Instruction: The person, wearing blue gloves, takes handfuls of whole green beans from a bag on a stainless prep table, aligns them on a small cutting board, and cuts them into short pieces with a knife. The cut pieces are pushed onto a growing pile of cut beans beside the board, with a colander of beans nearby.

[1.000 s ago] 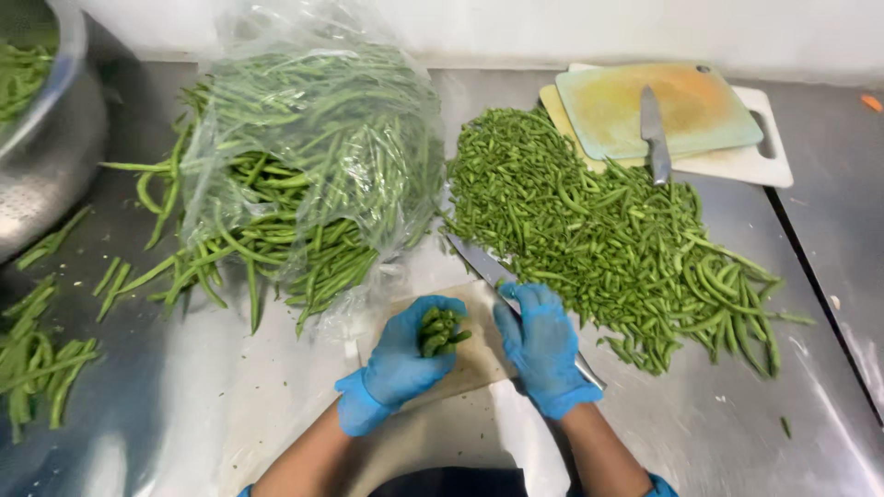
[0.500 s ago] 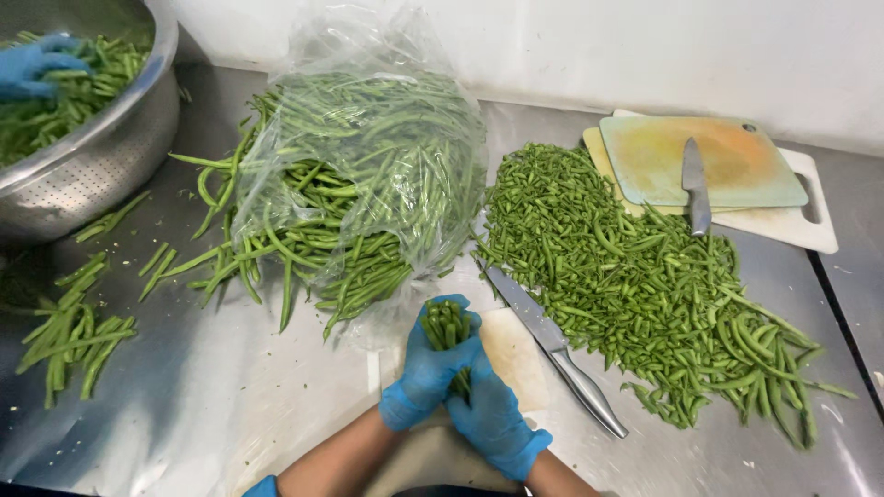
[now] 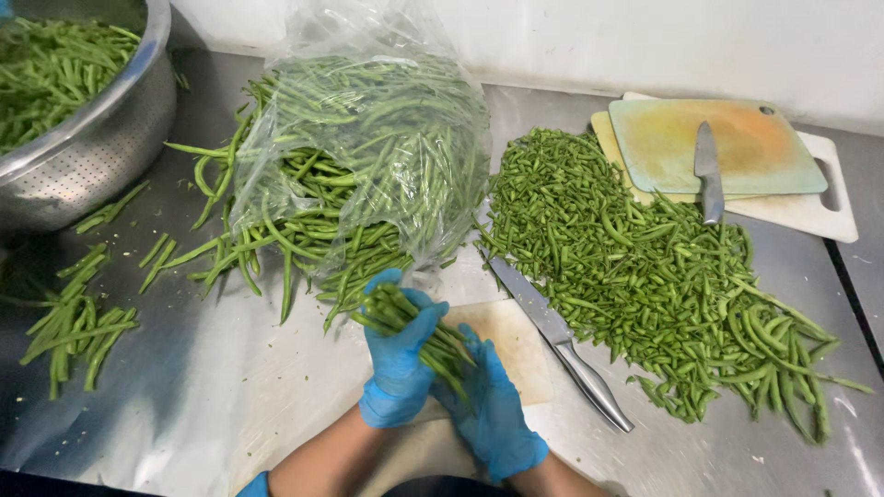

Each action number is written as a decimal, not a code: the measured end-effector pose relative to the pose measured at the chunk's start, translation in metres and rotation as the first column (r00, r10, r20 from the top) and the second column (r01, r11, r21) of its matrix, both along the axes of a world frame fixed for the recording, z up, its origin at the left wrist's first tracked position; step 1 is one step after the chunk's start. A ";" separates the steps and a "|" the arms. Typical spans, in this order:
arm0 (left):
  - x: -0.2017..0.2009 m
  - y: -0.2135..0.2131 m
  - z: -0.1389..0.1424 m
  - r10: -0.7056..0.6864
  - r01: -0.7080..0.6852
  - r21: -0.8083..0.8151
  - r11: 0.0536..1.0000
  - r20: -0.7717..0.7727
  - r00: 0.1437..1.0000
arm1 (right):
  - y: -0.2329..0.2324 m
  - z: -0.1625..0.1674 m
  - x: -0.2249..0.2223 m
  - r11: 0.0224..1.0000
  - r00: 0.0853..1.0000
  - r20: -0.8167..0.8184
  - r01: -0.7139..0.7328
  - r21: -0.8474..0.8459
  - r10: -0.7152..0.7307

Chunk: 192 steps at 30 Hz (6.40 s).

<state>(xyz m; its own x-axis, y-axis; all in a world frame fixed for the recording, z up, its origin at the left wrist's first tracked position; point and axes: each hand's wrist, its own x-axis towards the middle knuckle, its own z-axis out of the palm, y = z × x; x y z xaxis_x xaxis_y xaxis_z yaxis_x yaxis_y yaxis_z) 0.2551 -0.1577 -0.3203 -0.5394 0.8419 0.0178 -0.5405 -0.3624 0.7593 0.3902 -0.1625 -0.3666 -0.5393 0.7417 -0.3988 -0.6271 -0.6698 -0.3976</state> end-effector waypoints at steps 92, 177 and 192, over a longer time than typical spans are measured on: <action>0.014 0.013 -0.075 -0.279 -0.013 -0.347 0.938 -0.731 -0.623 | 0.048 0.049 0.072 0.224 0.036 0.709 -0.936 0.270 -0.704; -0.292 -0.068 0.040 -0.682 -0.893 -0.368 0.261 -0.724 0.099 | 0.051 0.012 0.135 0.908 0.464 0.844 -0.415 -0.060 0.268; -0.175 -0.004 0.023 0.041 -0.222 0.066 0.973 -0.992 -0.116 | 0.048 0.021 0.129 0.921 0.442 0.855 -0.378 -0.096 0.270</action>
